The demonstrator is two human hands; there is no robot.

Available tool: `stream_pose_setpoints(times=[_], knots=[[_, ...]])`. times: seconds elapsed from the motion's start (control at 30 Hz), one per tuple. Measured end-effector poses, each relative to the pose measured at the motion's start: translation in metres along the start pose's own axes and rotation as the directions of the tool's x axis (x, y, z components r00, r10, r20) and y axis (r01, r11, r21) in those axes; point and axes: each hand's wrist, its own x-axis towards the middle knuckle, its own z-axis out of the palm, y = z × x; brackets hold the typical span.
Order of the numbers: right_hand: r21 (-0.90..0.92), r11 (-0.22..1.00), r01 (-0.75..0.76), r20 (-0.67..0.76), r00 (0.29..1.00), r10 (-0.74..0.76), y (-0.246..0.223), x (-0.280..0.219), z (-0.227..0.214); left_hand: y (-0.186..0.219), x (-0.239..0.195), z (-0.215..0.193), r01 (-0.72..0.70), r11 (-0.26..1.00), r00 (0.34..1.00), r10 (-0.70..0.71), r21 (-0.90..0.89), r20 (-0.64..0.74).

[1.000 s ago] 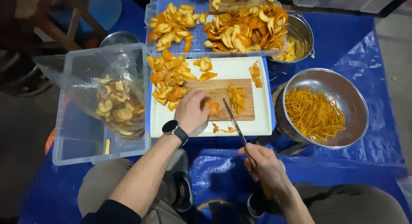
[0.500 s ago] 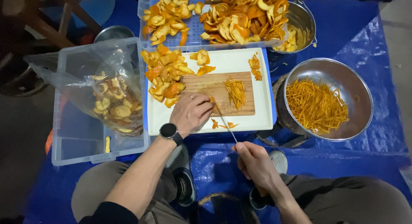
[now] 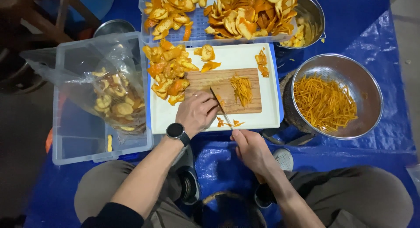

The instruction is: The person sits on a blue tarp and slices orange vegetable pieces into thin strips using a knife on a wooden cutting board. The sliced strips are collected in a metal bowl, while larger pieces and peels are placed in plastic containers.

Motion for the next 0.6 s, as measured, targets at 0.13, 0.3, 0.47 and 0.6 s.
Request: stream_pose_setpoints(times=[0.13,0.3,0.47,0.6], knots=[[0.026,0.993,-0.111,-0.003,0.994,0.111,0.008,-0.015,-0.005,0.013,0.002,-0.004,-0.002,0.999,1.0,0.003,0.041,-0.03],[0.2,0.939,-0.279,0.069,0.96,0.27,0.003,-0.059,-0.018,0.023,0.01,-0.016,0.083,0.996,0.996,-0.082,0.037,-0.038],[0.345,0.899,-0.269,0.081,0.963,0.257,0.017,-0.07,-0.035,0.016,0.02,-0.02,0.09,0.996,0.996,-0.09,-0.029,-0.017],[0.497,0.838,-0.227,-0.004,0.964,0.264,0.027,-0.069,-0.048,0.029,0.018,-0.016,-0.109,0.994,0.994,0.108,0.02,0.025]])
